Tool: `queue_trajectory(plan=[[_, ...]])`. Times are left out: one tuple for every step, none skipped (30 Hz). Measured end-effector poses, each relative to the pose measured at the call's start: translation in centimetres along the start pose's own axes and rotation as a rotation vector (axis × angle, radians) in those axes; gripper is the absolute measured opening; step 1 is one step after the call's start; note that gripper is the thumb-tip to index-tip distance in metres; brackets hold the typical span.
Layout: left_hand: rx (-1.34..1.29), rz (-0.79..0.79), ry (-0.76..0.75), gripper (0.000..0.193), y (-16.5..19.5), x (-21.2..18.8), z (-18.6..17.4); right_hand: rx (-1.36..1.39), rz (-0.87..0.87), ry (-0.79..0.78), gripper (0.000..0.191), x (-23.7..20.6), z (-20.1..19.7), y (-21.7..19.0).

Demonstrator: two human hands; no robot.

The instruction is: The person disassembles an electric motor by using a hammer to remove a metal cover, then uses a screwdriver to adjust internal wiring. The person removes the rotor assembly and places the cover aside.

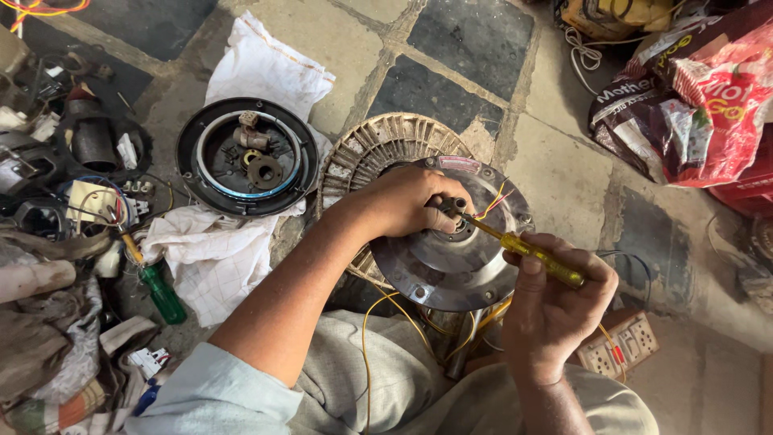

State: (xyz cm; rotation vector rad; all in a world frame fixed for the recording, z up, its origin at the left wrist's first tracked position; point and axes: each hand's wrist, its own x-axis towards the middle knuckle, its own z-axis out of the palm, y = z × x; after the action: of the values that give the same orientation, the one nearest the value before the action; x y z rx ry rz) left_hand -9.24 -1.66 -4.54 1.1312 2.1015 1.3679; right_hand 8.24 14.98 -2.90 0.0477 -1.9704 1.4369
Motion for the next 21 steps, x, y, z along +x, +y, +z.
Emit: queue_trajectory(plan=[[-0.001, 0.01, -0.002, 0.038, 0.0, 0.0, 0.0, 0.01, 0.004, -0.001, 0.029, 0.0, 0.0, 0.2], [-0.002, 0.02, -0.003, 0.037, -0.1, 0.0, 0.0, 0.022, 0.008, -0.001, 0.028, 0.0, 0.0, 0.4], [-0.001, 0.03, -0.003, 0.037, -0.1, 0.1, 0.0, 0.01, -0.01, -0.014, 0.028, 0.0, 0.0, 0.6], [-0.001, 0.017, -0.005, 0.037, -0.2, 0.1, 0.0, -0.003, -0.027, -0.026, 0.028, -0.1, 0.0, 0.8], [-0.003, 0.005, -0.007, 0.036, -0.2, 0.1, 0.0, -0.017, -0.045, -0.038, 0.028, -0.1, 0.0, 0.9], [-0.004, -0.005, -0.009, 0.036, -0.3, 0.0, 0.0, -0.073, -0.094, -0.076, 0.028, -0.3, 0.0, 0.9], [0.008, 0.003, 0.001, 0.036, -0.3, 0.0, -0.1, -0.13, -0.143, -0.113, 0.029, -0.5, 0.1, 0.9], [0.021, 0.011, 0.013, 0.036, -0.4, 0.0, -0.1, -0.187, -0.194, -0.151, 0.03, -0.7, 0.2, 0.8], [0.035, 0.019, 0.024, 0.036, -0.4, 0.0, -0.1, -0.326, -0.228, -0.173, 0.029, -1.0, 0.3, 0.6], [0.02, 0.018, 0.028, 0.035, -0.5, 0.0, -0.2, -0.463, -0.261, -0.195, 0.028, -1.4, 0.4, 0.3], [0.004, 0.018, 0.032, 0.035, -0.5, -0.1, -0.2, -0.6, -0.293, -0.217, 0.027, -1.7, 0.5, 0.2], [-0.011, 0.019, 0.036, 0.035, -0.6, -0.1, -0.1, -0.631, -0.32, -0.244, 0.024, -1.9, 0.8, 0.1], [-0.002, 0.019, 0.04, 0.035, -0.6, -0.1, -0.1, -0.661, -0.346, -0.271, 0.022, -2.0, 1.0, 0.1], [0.008, 0.018, 0.045, 0.036, -0.6, -0.1, 0.0, -0.69, -0.372, -0.299, 0.019, -2.1, 1.2, 0.1], [0.018, 0.016, 0.051, 0.037, -0.6, 0.0, 0.1, -0.666, -0.346, -0.284, 0.019, -2.1, 1.2, 0.1], [0.015, 0.047, 0.06, 0.037, -0.7, -0.1, 0.2, -0.639, -0.32, -0.269, 0.02, -2.2, 1.3, 0.2], [0.011, 0.078, 0.068, 0.037, -0.6, -0.1, 0.3, -0.614, -0.291, -0.254, 0.022, -2.3, 1.3, 0.2], [0.004, 0.112, 0.076, 0.037, -0.6, -0.1, 0.4, -0.61, -0.274, -0.234, 0.022, -2.4, 1.2, 0.1], [0.004, 0.097, 0.073, 0.037, -0.6, -0.1, 0.5, -0.606, -0.258, -0.214, 0.024, -2.6, 1.1, 0.0], [0.005, 0.081, 0.068, 0.037, -0.6, -0.1, 0.6, -0.601, -0.239, -0.193, 0.025, -2.8, 1.0, -0.2], [0.004, 0.064, 0.063, 0.038, -0.5, -0.2, 0.6, -0.506, -0.209, -0.17, 0.025, -2.9, 0.9, -0.4]])
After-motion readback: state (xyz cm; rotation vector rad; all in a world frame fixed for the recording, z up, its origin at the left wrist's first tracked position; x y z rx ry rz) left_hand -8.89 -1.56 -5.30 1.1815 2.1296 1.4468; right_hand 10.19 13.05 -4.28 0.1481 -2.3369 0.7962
